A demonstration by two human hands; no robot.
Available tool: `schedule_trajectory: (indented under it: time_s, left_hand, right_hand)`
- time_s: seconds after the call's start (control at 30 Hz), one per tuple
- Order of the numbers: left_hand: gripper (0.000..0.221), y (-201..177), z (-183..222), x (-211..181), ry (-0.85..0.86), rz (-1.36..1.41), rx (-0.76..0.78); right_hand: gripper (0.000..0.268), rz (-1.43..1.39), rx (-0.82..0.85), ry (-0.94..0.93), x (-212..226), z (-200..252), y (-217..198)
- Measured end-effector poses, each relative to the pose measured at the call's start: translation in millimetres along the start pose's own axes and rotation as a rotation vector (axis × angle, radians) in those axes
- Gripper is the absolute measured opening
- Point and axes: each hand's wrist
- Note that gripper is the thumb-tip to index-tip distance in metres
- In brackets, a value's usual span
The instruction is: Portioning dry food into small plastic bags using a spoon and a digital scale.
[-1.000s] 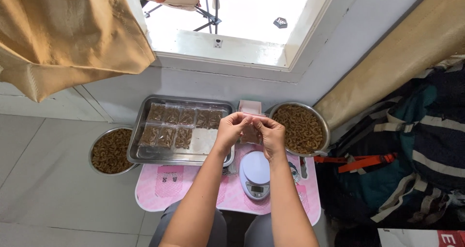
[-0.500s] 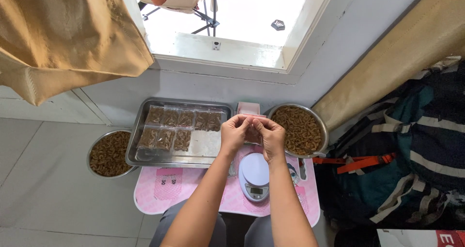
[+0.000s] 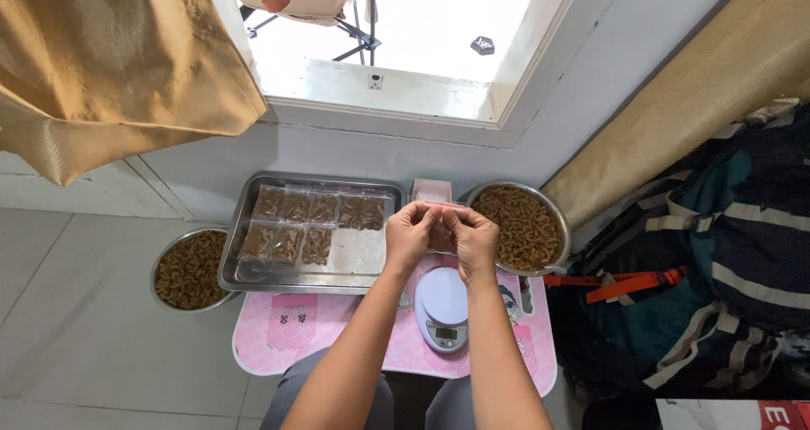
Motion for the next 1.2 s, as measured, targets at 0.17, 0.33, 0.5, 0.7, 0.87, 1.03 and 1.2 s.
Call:
schedule_trajectory:
  time_s: [0.17, 0.33, 0.5, 0.7, 0.87, 1.03, 1.2]
  left_hand:
    - [0.021, 2.8, -5.4, 7.2, -0.008, 0.003, -0.004]
    - [0.022, 6.2, -2.8, 8.1, -0.015, 0.043, 0.011]
    - [0.023, 8.4, 0.7, 5.4, -0.011, 0.057, 0.017]
    - [0.023, 9.7, 4.4, 2.5, -0.023, 0.100, 0.008]
    - [0.022, 8.8, 7.6, -6.1, -0.044, 0.109, 0.000]
    - [0.017, 4.8, 13.5, -12.6, -0.075, 0.134, -0.006]
    - [0.017, 4.1, 6.1, -11.0, -0.074, 0.141, 0.000]
  right_hand:
    - [0.010, -0.004, -0.004, -0.024, 7.8, 4.2, 3.9]
    - [0.011, -0.019, -0.021, -0.043, 16.7, 10.9, 11.0]
    - [0.012, -0.024, -0.011, -0.061, 16.7, 13.1, 12.9]
    - [0.013, -0.018, -0.034, -0.043, 17.2, 13.8, 14.2]
    - [0.012, -0.043, -0.045, -0.032, 12.9, 11.0, 13.2]
    - [0.012, -0.019, -0.054, -0.032, 13.3, 11.3, 10.4]
    - [0.011, -0.005, -0.056, -0.028, 14.0, 8.5, 8.7]
Point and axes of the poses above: each hand's wrist, its own z-axis away from the middle knuckle, its own y-axis out of the palm, x = y × z, and after that the axes turned 6 degrees about -y, right-handed
